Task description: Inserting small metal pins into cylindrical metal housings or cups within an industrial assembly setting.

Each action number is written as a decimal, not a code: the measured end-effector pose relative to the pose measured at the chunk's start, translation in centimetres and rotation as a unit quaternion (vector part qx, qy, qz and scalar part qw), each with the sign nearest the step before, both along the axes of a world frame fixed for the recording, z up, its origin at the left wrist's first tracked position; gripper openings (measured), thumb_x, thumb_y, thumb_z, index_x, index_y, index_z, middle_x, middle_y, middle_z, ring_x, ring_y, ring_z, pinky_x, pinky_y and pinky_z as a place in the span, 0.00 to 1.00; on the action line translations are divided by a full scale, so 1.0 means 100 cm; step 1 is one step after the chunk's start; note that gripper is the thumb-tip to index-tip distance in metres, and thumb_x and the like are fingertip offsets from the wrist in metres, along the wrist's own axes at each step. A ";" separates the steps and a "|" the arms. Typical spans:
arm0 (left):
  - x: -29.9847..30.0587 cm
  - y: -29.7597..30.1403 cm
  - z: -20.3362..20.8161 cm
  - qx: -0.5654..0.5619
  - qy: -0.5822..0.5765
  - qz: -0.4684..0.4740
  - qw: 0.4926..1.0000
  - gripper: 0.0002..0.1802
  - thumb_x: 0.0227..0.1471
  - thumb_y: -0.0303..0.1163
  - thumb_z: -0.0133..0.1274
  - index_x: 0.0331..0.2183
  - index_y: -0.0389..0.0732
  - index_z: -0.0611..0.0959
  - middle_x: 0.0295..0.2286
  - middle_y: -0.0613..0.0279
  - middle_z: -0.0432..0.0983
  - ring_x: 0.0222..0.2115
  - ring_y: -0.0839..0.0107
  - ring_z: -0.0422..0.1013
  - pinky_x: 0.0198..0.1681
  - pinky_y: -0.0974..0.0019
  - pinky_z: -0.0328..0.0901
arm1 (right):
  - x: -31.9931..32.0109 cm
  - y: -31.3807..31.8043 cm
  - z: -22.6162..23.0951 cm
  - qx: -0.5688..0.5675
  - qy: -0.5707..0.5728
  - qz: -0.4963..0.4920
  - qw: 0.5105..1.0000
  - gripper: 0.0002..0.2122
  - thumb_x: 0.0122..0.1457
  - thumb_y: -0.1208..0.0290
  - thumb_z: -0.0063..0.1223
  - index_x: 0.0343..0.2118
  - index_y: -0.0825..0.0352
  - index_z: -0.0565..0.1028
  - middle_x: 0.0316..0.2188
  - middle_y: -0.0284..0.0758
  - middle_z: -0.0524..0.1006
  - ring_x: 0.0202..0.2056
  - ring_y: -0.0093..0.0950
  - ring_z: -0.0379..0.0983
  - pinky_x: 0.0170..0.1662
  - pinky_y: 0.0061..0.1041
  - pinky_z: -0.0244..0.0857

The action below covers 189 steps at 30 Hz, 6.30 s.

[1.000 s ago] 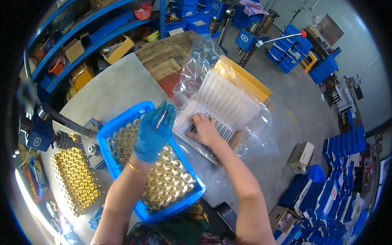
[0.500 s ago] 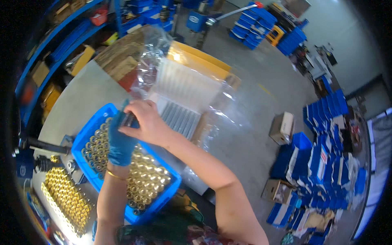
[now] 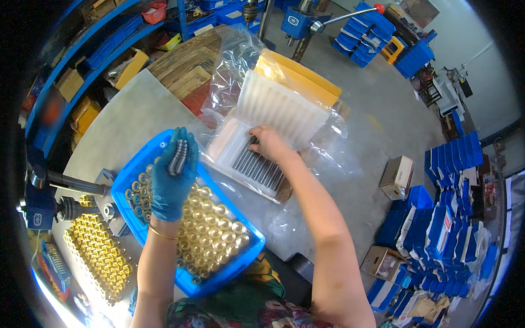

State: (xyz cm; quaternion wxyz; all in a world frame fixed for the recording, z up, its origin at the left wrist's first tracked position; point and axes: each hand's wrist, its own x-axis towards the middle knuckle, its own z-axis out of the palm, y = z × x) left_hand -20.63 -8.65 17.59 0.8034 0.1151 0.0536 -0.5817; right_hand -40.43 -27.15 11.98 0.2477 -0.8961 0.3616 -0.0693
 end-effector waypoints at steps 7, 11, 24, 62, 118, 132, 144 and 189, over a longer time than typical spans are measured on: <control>-0.008 -0.003 -0.008 0.010 0.002 -0.042 0.999 0.20 0.55 0.24 0.47 0.51 0.34 0.72 0.46 0.54 0.72 0.51 0.60 0.65 0.58 0.57 0.60 | 0.003 -0.006 0.000 0.012 0.005 -0.002 1.000 0.20 0.45 0.72 0.64 0.43 0.65 0.74 0.43 0.43 0.73 0.47 0.41 0.69 0.52 0.33 0.63; -0.011 -0.004 -0.005 0.002 -0.009 -0.063 0.998 0.21 0.57 0.30 0.44 0.52 0.35 0.70 0.47 0.53 0.71 0.53 0.59 0.64 0.60 0.53 0.56 | 0.001 -0.006 -0.002 -0.047 -0.041 0.054 0.997 0.22 0.44 0.70 0.64 0.42 0.65 0.69 0.40 0.42 0.72 0.43 0.40 0.70 0.47 0.33 0.65; -0.013 0.005 -0.015 -0.054 0.056 -0.061 0.995 0.20 0.57 0.34 0.45 0.49 0.34 0.73 0.45 0.51 0.73 0.47 0.61 0.70 0.55 0.57 0.63 | 0.047 0.071 0.083 0.075 -0.332 0.024 0.940 0.23 0.45 0.66 0.65 0.43 0.65 0.68 0.40 0.37 0.72 0.44 0.33 0.69 0.51 0.29 0.61; -0.053 0.187 0.033 0.285 -0.535 -0.045 0.794 0.10 0.54 0.32 0.51 0.39 0.41 0.78 0.35 0.60 0.77 0.37 0.71 0.73 0.47 0.66 0.67 | 0.057 0.221 0.083 0.037 -0.250 0.227 0.940 0.09 0.49 0.71 0.62 0.32 0.67 0.79 0.35 0.36 0.78 0.42 0.33 0.73 0.45 0.32 0.68; -0.049 0.173 0.010 0.193 0.111 0.014 0.975 0.17 0.58 0.29 0.44 0.48 0.35 0.75 0.44 0.54 0.74 0.45 0.63 0.71 0.54 0.60 0.65 | 0.081 0.169 0.047 -0.295 -0.054 0.297 0.907 0.09 0.46 0.73 0.59 0.32 0.68 0.77 0.39 0.34 0.74 0.49 0.30 0.67 0.49 0.36 0.59; -0.058 0.173 0.002 0.179 -0.006 0.017 0.984 0.18 0.59 0.30 0.38 0.49 0.38 0.75 0.44 0.58 0.75 0.44 0.68 0.72 0.49 0.65 0.68 | 0.059 0.201 0.095 -0.021 -0.138 0.323 0.936 0.08 0.45 0.72 0.64 0.29 0.65 0.78 0.39 0.36 0.76 0.51 0.35 0.68 0.51 0.34 0.60; -0.054 0.173 -0.015 0.093 0.139 0.005 0.986 0.17 0.59 0.31 0.39 0.46 0.40 0.77 0.40 0.61 0.77 0.39 0.70 0.74 0.43 0.66 0.71 | 0.067 0.204 0.087 0.030 -0.048 0.288 0.956 0.07 0.51 0.66 0.58 0.28 0.65 0.79 0.41 0.32 0.77 0.54 0.29 0.64 0.55 0.36 0.54; -0.058 0.186 -0.009 0.134 0.097 -0.053 0.985 0.14 0.57 0.28 0.43 0.45 0.37 0.75 0.41 0.59 0.75 0.41 0.69 0.73 0.48 0.64 0.68 | 0.060 0.199 0.098 -0.128 -0.127 0.356 0.917 0.11 0.49 0.69 0.61 0.36 0.62 0.79 0.39 0.30 0.76 0.50 0.29 0.67 0.49 0.33 0.59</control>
